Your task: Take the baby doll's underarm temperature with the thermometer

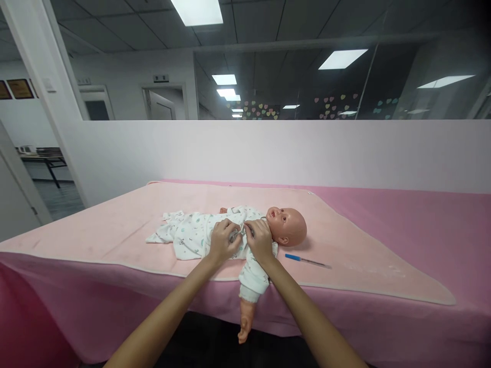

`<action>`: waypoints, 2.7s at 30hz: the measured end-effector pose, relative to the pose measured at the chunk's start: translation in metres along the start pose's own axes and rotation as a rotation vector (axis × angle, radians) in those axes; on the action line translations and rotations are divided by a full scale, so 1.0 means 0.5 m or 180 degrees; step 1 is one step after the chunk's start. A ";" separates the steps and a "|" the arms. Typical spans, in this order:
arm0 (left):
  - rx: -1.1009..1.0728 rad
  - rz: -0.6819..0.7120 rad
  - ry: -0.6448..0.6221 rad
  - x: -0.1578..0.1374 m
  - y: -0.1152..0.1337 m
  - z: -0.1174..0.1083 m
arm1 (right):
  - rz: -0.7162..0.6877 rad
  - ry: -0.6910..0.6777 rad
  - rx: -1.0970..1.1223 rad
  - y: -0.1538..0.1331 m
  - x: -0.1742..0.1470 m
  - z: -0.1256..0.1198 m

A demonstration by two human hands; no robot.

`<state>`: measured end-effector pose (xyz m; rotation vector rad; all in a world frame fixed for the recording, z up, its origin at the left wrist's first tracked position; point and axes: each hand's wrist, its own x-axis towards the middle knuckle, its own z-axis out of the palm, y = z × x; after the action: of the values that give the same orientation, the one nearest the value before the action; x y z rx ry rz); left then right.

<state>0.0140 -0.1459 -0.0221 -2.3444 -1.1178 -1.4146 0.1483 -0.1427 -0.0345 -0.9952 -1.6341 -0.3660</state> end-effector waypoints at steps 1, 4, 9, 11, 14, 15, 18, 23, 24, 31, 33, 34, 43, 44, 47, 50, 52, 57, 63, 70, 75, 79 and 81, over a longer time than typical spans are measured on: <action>0.0016 0.0041 -0.0097 0.000 0.001 -0.001 | 0.0017 0.0004 -0.0019 0.000 0.000 0.000; 0.0091 0.0113 -0.0299 0.000 0.003 -0.002 | 0.0011 -0.0012 -0.0079 0.002 0.000 0.001; 0.0106 0.0214 -0.0476 0.004 0.004 -0.005 | -0.0016 -0.0034 -0.0123 0.005 -0.002 0.003; 0.0100 0.0282 -0.0560 0.005 0.004 -0.005 | -0.0016 -0.0041 -0.0140 0.006 -0.003 0.004; 0.0127 0.0324 -0.0586 0.006 0.004 -0.004 | -0.0028 -0.0054 -0.0170 0.007 -0.003 0.004; 0.0135 0.0320 -0.0563 0.005 0.004 -0.004 | -0.0032 -0.0060 -0.0176 0.008 -0.003 0.004; 0.0167 0.0307 -0.0455 0.003 0.003 -0.001 | -0.0023 -0.0065 -0.0185 0.009 -0.003 0.003; 0.0271 0.0356 -0.0361 0.000 0.003 -0.001 | 0.0042 -0.0002 -0.0211 0.009 -0.003 0.003; 0.0294 0.0327 -0.0330 0.000 0.003 -0.002 | 0.0052 0.0007 -0.0208 0.009 -0.003 0.003; 0.0398 0.0152 -0.0290 -0.002 0.005 -0.008 | 0.0142 0.0083 -0.0156 0.013 -0.005 0.005; 0.0360 0.0175 -0.0306 -0.003 0.002 -0.010 | 0.0130 0.0077 -0.0148 0.014 -0.005 0.006; 0.0346 0.0172 -0.0300 -0.004 0.000 -0.012 | 0.0124 0.0081 -0.0136 0.014 -0.005 0.007; 0.0367 0.0032 -0.0070 -0.012 -0.026 -0.032 | 0.0137 0.0138 -0.0076 0.017 -0.007 0.011; 0.0386 0.0008 -0.0038 -0.013 -0.029 -0.035 | 0.0137 0.0147 -0.0067 0.018 -0.007 0.012; 0.0406 -0.0116 0.0096 -0.018 -0.047 -0.049 | 0.0123 0.0188 -0.0035 0.019 -0.008 0.014; 0.0402 -0.0414 0.0342 -0.024 -0.075 -0.069 | 0.0132 0.0235 -0.0009 0.022 -0.009 0.014; 0.0347 -0.0618 0.0457 -0.029 -0.093 -0.080 | 0.0114 0.0247 -0.0077 0.022 -0.011 0.011; 0.0306 -0.0668 0.0302 -0.034 -0.095 -0.083 | -0.0464 0.0116 -0.0471 -0.002 0.002 0.004; 0.0331 -0.0540 0.0208 -0.030 -0.069 -0.081 | -0.1255 -0.0485 -0.0252 -0.071 0.030 0.026; 0.0161 -0.0346 -0.0264 -0.029 -0.058 -0.081 | -0.0698 -0.0521 -0.0407 -0.065 0.006 0.032; 0.0185 -0.0547 -0.0113 -0.030 -0.067 -0.076 | -0.0633 -0.0641 -0.0331 -0.057 0.002 0.026; 0.0334 -0.0524 -0.0116 -0.033 -0.074 -0.070 | -0.0674 -0.0741 -0.0289 -0.065 0.003 0.023; 0.0418 -0.0594 -0.0010 -0.034 -0.076 -0.066 | -0.0648 -0.0775 -0.0296 -0.066 0.002 0.021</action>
<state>-0.0389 -0.1446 -0.0264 -2.2013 -1.4168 -1.3491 0.1164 -0.1549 -0.0281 -0.9744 -1.9621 -0.4758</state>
